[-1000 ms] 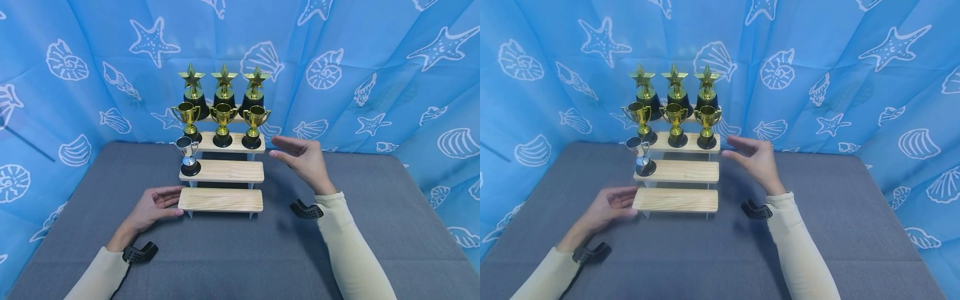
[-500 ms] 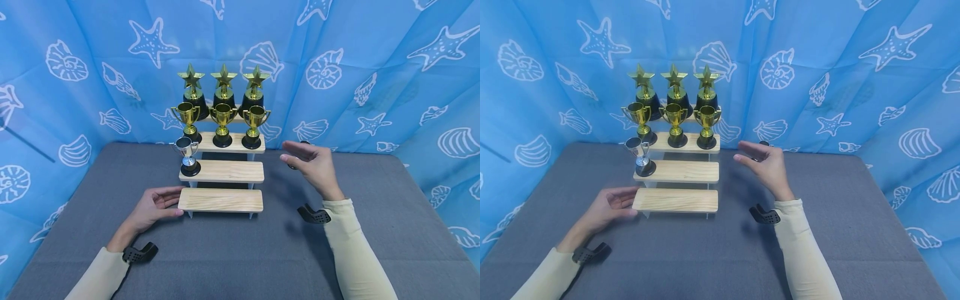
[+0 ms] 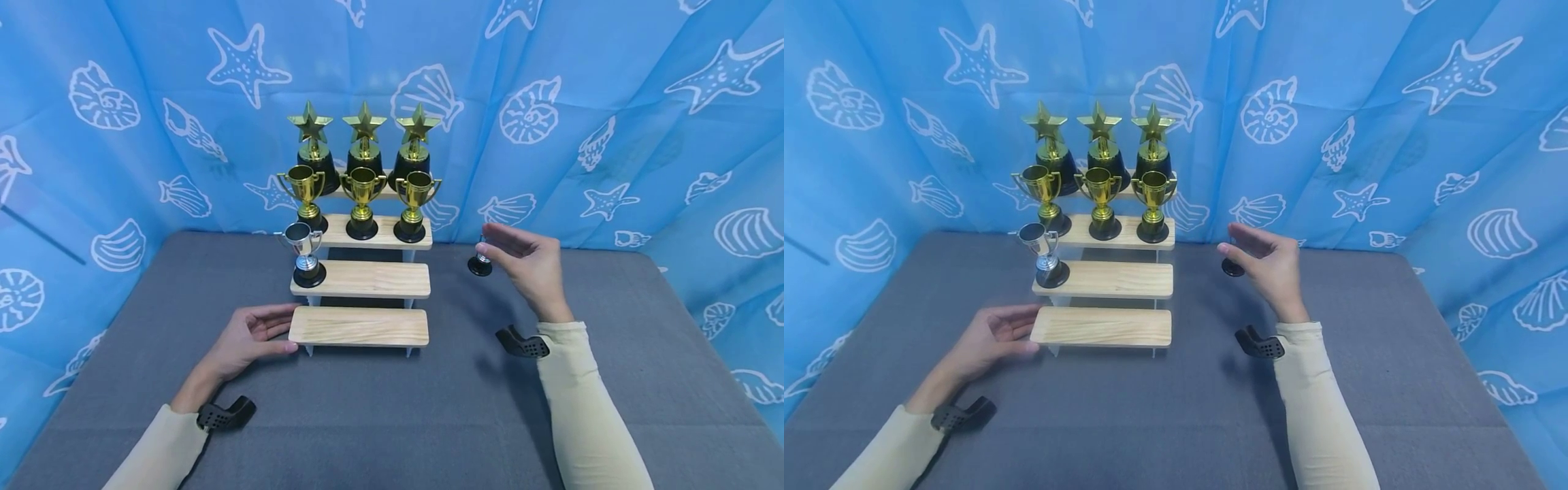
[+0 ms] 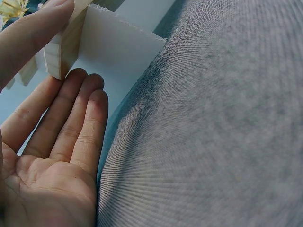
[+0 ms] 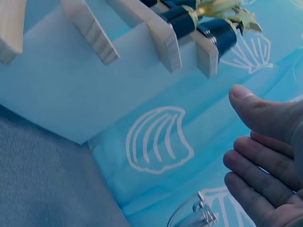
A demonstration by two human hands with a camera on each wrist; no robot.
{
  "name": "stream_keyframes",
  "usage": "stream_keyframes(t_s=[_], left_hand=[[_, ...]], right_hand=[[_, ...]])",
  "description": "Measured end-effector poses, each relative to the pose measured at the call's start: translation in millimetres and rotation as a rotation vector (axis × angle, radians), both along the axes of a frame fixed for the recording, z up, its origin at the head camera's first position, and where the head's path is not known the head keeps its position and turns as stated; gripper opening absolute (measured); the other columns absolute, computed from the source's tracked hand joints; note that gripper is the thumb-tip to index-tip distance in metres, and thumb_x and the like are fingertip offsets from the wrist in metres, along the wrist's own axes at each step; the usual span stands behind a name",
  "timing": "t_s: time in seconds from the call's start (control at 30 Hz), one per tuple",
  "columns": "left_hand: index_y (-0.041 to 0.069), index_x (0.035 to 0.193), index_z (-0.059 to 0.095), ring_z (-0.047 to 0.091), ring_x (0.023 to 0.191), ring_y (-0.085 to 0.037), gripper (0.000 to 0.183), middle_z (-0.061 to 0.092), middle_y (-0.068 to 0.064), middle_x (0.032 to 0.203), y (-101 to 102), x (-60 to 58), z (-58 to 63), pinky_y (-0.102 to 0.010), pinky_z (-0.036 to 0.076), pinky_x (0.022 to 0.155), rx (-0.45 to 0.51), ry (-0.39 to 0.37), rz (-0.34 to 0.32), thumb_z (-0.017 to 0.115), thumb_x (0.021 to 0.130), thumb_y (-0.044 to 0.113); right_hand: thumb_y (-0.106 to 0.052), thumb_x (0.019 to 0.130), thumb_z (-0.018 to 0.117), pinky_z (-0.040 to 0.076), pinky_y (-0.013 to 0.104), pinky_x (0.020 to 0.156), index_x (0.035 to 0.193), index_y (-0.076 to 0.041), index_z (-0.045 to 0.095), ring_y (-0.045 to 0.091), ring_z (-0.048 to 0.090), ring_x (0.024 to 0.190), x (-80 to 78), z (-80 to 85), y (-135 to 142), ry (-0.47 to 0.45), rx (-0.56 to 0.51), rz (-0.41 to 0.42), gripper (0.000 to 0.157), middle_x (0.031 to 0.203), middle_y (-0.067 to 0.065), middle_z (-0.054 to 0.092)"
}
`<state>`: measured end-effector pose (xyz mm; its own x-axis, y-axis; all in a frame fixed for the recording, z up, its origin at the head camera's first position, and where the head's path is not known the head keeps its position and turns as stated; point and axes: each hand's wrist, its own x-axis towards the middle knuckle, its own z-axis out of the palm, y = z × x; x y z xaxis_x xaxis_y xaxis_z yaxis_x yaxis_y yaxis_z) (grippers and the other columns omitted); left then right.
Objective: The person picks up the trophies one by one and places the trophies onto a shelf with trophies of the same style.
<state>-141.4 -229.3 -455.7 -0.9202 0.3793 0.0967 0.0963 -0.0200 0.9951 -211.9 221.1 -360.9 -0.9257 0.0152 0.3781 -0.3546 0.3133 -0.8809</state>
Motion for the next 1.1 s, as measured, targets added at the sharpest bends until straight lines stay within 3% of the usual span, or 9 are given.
stream_keyframes(t_s=[0.27,0.5,0.73,1.1], left_hand=[[-0.021,0.139,0.043,0.064,0.119,-0.014,0.067,0.059,-0.02,0.137,-0.9,0.9,1.0,-0.031,0.054,0.102,0.0,0.005,-0.004,0.076,0.081,-0.014],[-0.021,0.139,0.043,0.064,0.119,-0.015,0.068,0.057,-0.025,0.138,-1.3,1.2,0.0,-0.031,0.054,0.102,0.0,0.01,-0.01,0.077,0.08,-0.014],[-0.021,0.139,0.043,0.064,0.119,-0.014,0.068,0.053,-0.032,0.14,-0.3,1.2,0.6,-0.031,0.054,0.102,-0.012,0.004,-0.005,0.077,0.08,-0.013],[-0.019,0.14,0.044,0.064,0.119,-0.015,0.068,0.06,-0.017,0.137,0.2,-0.3,1.7,-0.032,0.054,0.102,-0.005,0.003,-0.008,0.077,0.08,-0.013]], right_hand=[[-0.012,0.085,0.084,0.059,0.02,0.09,0.127,0.002,0.068,0.022,0.068,0.115,-5.2,-4.4,9.4,-0.021,-0.028,-0.04,0.047,0.125,0.02,0.069],[-0.009,0.083,0.085,0.058,0.022,0.094,0.127,0.004,0.068,0.021,0.068,0.115,-7.7,-5.4,17.9,0.005,-0.073,-0.1,0.048,0.124,0.02,0.069],[-0.01,0.082,0.086,0.057,0.031,0.099,0.127,-0.002,0.069,0.021,0.067,0.116,-10.5,-7.2,26.6,0.034,-0.076,-0.167,0.049,0.124,0.018,0.069],[-0.014,0.08,0.088,0.053,0.032,0.106,0.131,-0.001,0.067,0.021,0.065,0.12,-17.0,-16.1,31.7,0.007,-0.007,-0.195,0.056,0.127,0.015,0.069]])
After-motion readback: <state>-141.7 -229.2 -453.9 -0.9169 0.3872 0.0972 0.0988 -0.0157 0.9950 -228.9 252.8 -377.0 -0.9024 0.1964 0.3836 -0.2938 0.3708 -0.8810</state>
